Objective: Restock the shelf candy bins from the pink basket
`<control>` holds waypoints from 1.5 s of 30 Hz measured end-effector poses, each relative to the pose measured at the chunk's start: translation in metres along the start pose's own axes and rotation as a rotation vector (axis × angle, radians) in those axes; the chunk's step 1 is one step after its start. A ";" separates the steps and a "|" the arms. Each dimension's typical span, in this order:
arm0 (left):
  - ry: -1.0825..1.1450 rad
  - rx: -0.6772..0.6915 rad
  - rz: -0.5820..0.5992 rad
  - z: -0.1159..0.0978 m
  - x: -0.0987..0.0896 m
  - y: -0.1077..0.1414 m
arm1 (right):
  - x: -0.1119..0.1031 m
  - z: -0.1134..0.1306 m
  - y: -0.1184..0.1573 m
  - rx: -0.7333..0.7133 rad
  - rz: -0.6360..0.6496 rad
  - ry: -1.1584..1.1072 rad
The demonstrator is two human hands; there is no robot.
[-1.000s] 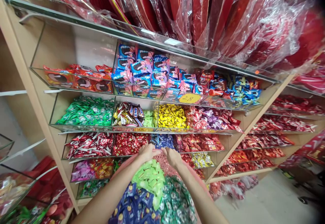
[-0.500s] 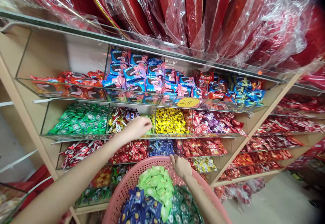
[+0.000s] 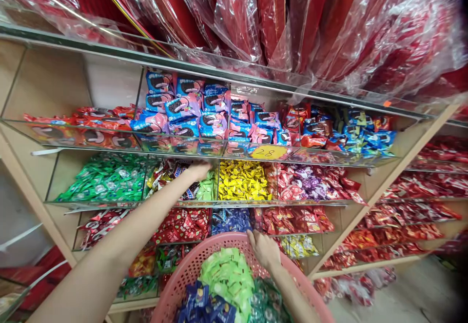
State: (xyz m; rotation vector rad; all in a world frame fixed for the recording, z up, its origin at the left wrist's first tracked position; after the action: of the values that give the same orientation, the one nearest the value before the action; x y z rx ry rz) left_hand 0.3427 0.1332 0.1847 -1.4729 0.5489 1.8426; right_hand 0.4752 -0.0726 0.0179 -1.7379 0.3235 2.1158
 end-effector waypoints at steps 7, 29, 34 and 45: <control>-0.022 -0.020 -0.036 -0.001 0.004 -0.003 | 0.002 -0.003 -0.006 0.016 0.020 -0.015; 0.444 -0.068 -0.460 0.008 -0.069 0.088 | 0.017 0.004 0.015 0.067 0.031 -0.011; 0.750 -0.153 -0.486 -0.029 -0.067 0.169 | 0.007 -0.003 0.005 0.061 0.024 0.004; 1.794 -0.189 0.406 -0.166 0.108 0.145 | -0.001 -0.017 -0.004 0.001 0.015 0.018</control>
State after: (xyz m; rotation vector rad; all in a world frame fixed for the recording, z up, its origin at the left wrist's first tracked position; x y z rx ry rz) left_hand 0.3341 -0.0515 0.0233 -3.0252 1.5097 0.2292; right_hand 0.4919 -0.0762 0.0158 -1.7602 0.3440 2.1112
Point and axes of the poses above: each hand's wrist, its own y-axis away from the middle knuckle, its own x-axis out of the palm, z = x × y, the point moved 10 cm from there along -y, towards the middle knuckle, and after that the axes turned 5 degrees about -y, right-handed, at the moved point
